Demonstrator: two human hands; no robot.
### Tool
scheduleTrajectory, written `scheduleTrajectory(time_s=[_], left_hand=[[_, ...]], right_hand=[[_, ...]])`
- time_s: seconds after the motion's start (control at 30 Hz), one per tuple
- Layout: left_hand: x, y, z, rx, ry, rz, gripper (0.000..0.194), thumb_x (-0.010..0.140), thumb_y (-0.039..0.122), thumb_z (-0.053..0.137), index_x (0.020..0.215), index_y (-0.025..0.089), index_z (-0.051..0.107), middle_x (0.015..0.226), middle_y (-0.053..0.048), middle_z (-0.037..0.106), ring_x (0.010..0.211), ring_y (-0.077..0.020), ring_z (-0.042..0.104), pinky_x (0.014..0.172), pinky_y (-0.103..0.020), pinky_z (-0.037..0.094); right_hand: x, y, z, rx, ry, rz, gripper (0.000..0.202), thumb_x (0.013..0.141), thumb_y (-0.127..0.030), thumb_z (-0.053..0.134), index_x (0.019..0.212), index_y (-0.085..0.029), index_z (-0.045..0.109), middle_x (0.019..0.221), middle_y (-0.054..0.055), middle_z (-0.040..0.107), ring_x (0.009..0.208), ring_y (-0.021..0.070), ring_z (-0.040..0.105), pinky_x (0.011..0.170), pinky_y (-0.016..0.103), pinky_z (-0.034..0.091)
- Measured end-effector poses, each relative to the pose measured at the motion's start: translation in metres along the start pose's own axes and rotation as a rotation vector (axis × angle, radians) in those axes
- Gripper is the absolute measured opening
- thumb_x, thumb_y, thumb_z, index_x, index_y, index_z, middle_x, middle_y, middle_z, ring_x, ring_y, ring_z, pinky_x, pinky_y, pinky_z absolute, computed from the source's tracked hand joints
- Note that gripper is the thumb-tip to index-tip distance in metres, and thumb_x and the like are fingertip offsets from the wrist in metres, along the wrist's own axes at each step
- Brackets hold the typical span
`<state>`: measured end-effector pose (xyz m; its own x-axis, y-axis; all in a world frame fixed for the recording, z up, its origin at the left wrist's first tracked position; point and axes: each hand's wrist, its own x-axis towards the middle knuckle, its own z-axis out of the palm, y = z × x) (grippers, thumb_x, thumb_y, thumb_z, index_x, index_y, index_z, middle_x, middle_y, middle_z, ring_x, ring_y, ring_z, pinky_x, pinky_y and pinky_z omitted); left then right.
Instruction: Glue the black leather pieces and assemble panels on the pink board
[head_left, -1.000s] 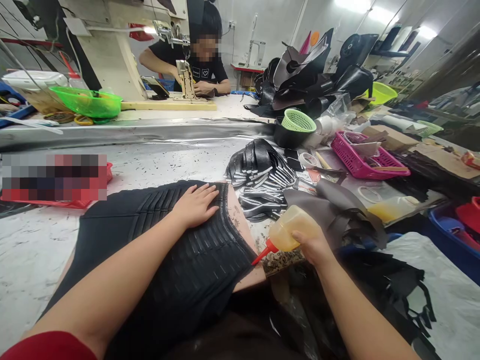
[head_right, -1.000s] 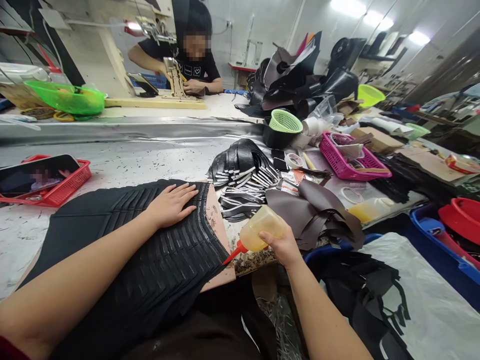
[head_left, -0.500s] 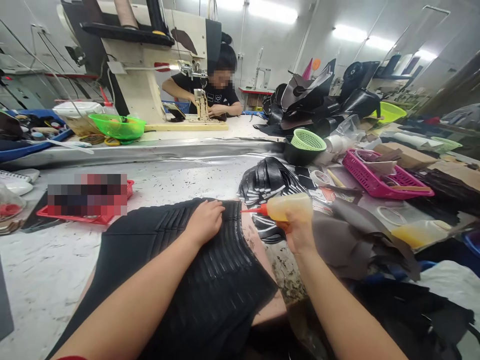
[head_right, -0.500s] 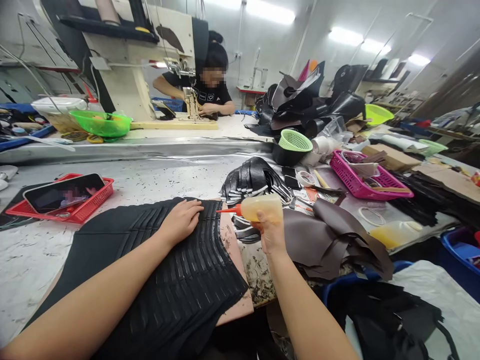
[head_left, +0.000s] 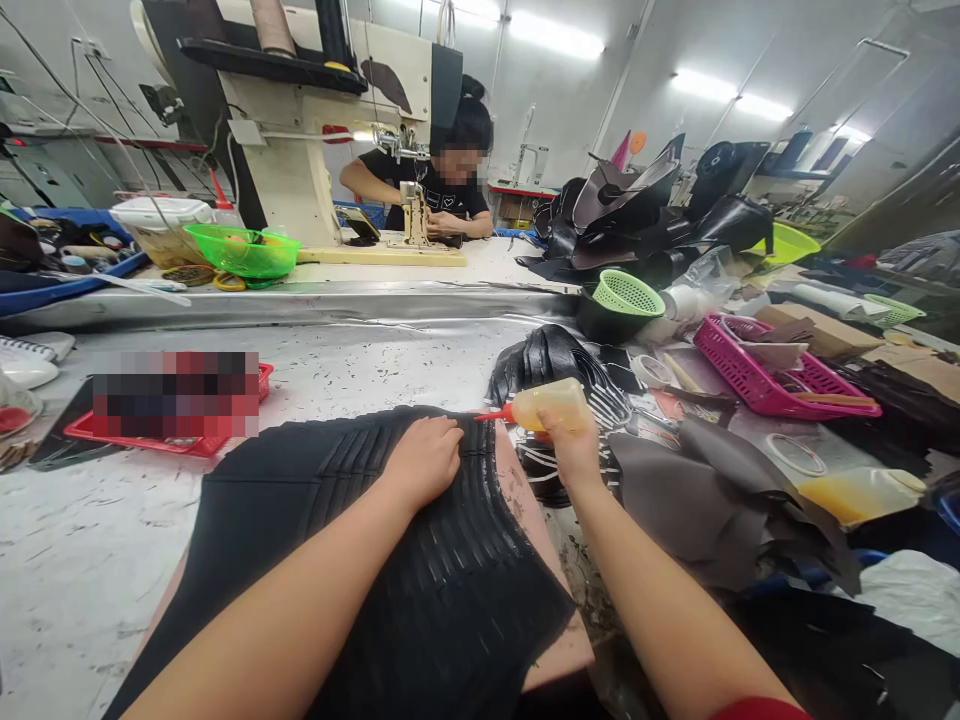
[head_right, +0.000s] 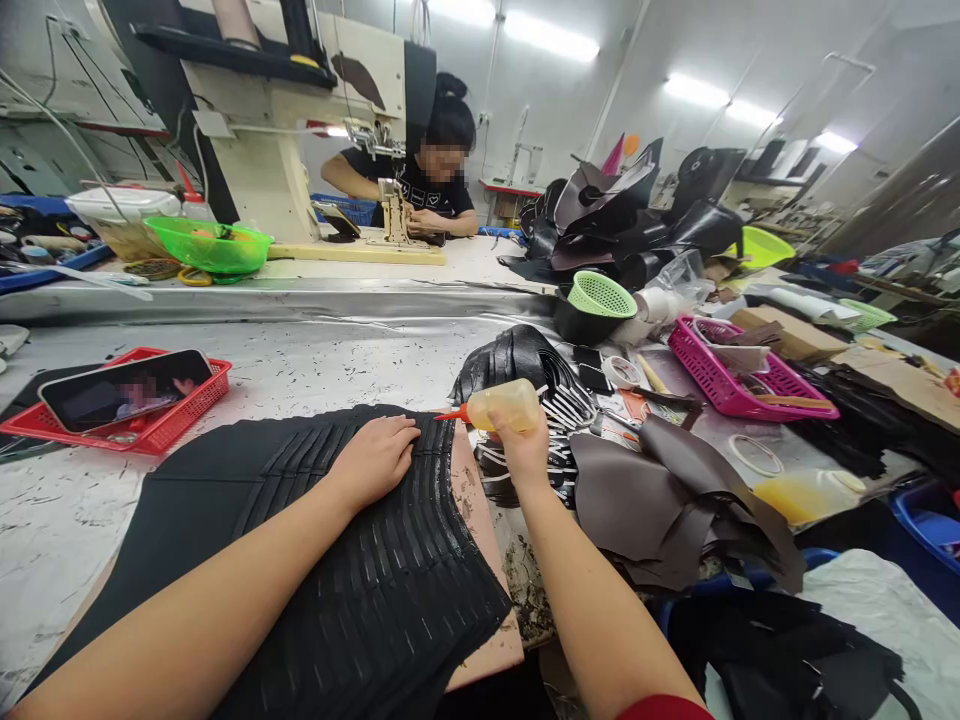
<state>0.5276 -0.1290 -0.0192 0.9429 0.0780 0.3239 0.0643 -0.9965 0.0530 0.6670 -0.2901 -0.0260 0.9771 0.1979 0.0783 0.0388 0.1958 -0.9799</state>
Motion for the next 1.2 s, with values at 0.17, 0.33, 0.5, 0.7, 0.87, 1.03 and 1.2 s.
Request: scheduleTrajectory(time_s=[0.17, 0.33, 0.5, 0.7, 0.87, 1.03, 1.2], left_hand=[[0.0, 0.001, -0.002, -0.002, -0.03, -0.019, 0.024, 0.081, 0.015, 0.044, 0.096, 0.015, 0.063, 0.11, -0.009, 0.062, 0.102, -0.0226, 0.056, 0.091, -0.039, 0.044], [0.001, 0.002, -0.002, -0.006, -0.048, -0.024, 0.024, 0.081, 0.015, 0.045, 0.096, 0.014, 0.063, 0.111, -0.009, 0.061, 0.103, -0.0227, 0.055, 0.092, -0.039, 0.043], [0.001, 0.002, 0.0, -0.001, -0.044, -0.027, 0.026, 0.082, 0.016, 0.044, 0.099, 0.015, 0.063, 0.112, -0.009, 0.061, 0.105, -0.0233, 0.055, 0.093, -0.039, 0.042], [0.001, 0.002, 0.0, 0.003, -0.041, -0.037, 0.027, 0.081, 0.016, 0.044, 0.101, 0.014, 0.063, 0.113, -0.009, 0.061, 0.107, -0.0237, 0.054, 0.094, -0.04, 0.042], [0.001, 0.004, -0.002, -0.008, -0.051, -0.045, 0.026, 0.081, 0.015, 0.045, 0.1, 0.013, 0.063, 0.113, -0.01, 0.061, 0.107, -0.0238, 0.054, 0.094, -0.04, 0.042], [0.002, 0.004, -0.001, -0.016, -0.052, -0.05, 0.026, 0.081, 0.015, 0.045, 0.1, 0.014, 0.062, 0.114, -0.01, 0.06, 0.108, -0.0238, 0.054, 0.095, -0.04, 0.041], [0.001, 0.003, 0.001, -0.013, -0.043, -0.039, 0.025, 0.081, 0.016, 0.044, 0.098, 0.015, 0.062, 0.113, -0.01, 0.06, 0.106, -0.0231, 0.054, 0.092, -0.039, 0.042]], right_hand=[[0.001, 0.001, 0.001, -0.029, 0.007, -0.032, 0.063, 0.046, -0.043, 0.08, 0.096, -0.017, 0.052, 0.09, 0.005, 0.06, 0.077, 0.0235, 0.061, 0.052, 0.033, 0.055], [-0.001, 0.001, -0.003, -0.006, -0.016, -0.034, 0.062, 0.048, -0.043, 0.079, 0.096, -0.016, 0.052, 0.089, 0.005, 0.06, 0.074, 0.0221, 0.062, 0.047, 0.03, 0.054], [-0.005, 0.006, -0.012, -0.017, -0.051, -0.032, 0.059, 0.051, -0.042, 0.078, 0.098, -0.017, 0.054, 0.09, 0.006, 0.062, 0.074, 0.0227, 0.062, 0.046, 0.029, 0.053], [-0.013, 0.002, -0.016, -0.011, -0.042, 0.012, 0.057, 0.048, -0.044, 0.078, 0.092, -0.016, 0.056, 0.084, 0.005, 0.064, 0.071, 0.0233, 0.062, 0.042, 0.028, 0.051], [-0.017, -0.003, -0.018, 0.006, -0.064, 0.042, 0.056, 0.047, -0.043, 0.079, 0.092, -0.016, 0.057, 0.083, 0.005, 0.064, 0.071, 0.0218, 0.061, 0.041, 0.026, 0.049], [-0.021, -0.001, -0.022, 0.008, -0.091, 0.032, 0.052, 0.051, -0.042, 0.078, 0.091, -0.017, 0.058, 0.082, 0.005, 0.064, 0.067, 0.0192, 0.059, 0.04, 0.024, 0.048], [-0.026, -0.003, -0.025, 0.008, -0.088, 0.061, 0.052, 0.049, -0.042, 0.079, 0.089, -0.017, 0.058, 0.08, 0.004, 0.064, 0.066, 0.0191, 0.06, 0.039, 0.023, 0.047]])
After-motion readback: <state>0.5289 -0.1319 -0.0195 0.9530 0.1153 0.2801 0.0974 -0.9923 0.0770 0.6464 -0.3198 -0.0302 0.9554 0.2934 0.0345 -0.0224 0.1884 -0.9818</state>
